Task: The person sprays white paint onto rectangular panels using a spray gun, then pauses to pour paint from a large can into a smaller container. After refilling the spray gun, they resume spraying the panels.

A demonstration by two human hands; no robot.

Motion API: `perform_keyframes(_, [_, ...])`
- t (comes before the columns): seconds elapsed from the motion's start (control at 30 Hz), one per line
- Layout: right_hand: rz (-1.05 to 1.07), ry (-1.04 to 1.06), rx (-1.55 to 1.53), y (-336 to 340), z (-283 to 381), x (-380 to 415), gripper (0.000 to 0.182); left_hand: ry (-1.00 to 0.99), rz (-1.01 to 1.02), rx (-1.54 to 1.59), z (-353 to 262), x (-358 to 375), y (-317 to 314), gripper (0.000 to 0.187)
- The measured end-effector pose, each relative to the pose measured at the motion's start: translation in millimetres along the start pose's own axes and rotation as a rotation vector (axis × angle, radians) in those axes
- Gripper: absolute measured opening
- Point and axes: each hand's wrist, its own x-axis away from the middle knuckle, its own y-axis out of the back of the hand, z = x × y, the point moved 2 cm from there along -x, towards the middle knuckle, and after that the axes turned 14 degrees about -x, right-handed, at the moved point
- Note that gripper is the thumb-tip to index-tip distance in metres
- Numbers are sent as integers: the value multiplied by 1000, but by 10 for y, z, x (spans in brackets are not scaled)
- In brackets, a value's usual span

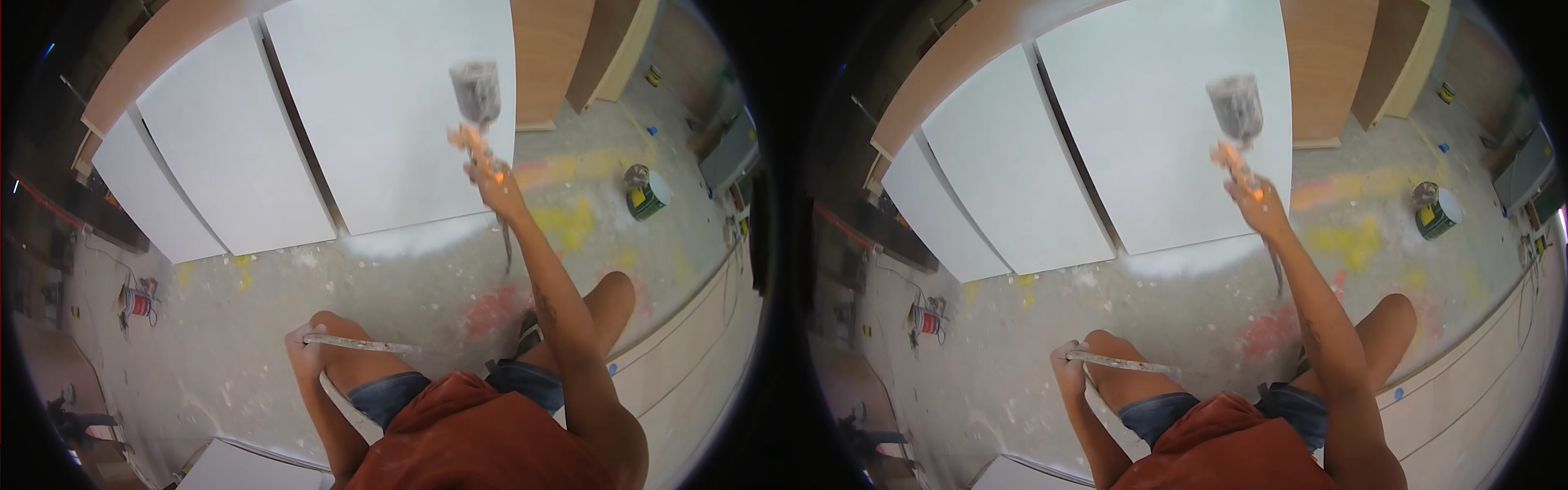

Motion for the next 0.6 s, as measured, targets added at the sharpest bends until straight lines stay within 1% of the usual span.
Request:
perform_keyframes(0.07, [-42, 179, -62, -35, 496, -279, 28, 10, -9, -19, -19, 37, -3, 43])
perform_keyframes(0.1, [-70, 265, -97, -37, 639, -385, 26, 18, -15, -40, -24, 54, -4, 43])
perform_keyframes(0.13, [-68, 265, -96, -42, 679, -462, 26, 20, -17, -39, 15, 62, -10, 43])
perform_keyframes(0.2, [-98, 391, -378, -27, 730, -538, 23, 2, -23, -30, 107, 76, -34, 45])
perform_keyframes(0.3, [-43, 335, -358, 108, 375, -365, 23, 19, -26, -1, 129, 98, -63, 47])
perform_keyframes(0.37, [0, 230, -176, 206, 1, -131, 24, 2, -23, -56, 48, 96, -63, 45])
perform_keyframes(0.43, [66, -104, -64, 322, -397, 207, 26, -9, -7, -115, 26, 105, -78, 43])
perform_keyframes(0.47, [87, -218, 1, 368, -609, 379, 27, -24, 14, -80, 48, 86, -98, 44])
perform_keyframes(0.5, [107, -328, 65, 397, -755, 508, 29, -43, 33, -44, 58, 55, -116, 44])
perform_keyframes(0.53, [99, -335, 63, 445, -869, 591, 29, -44, 43, -47, 55, 38, -131, 44])
perform_keyframes(0.6, [176, -550, 150, 498, -1028, 754, 31, -33, 36, -37, 50, 29, -144, 44])
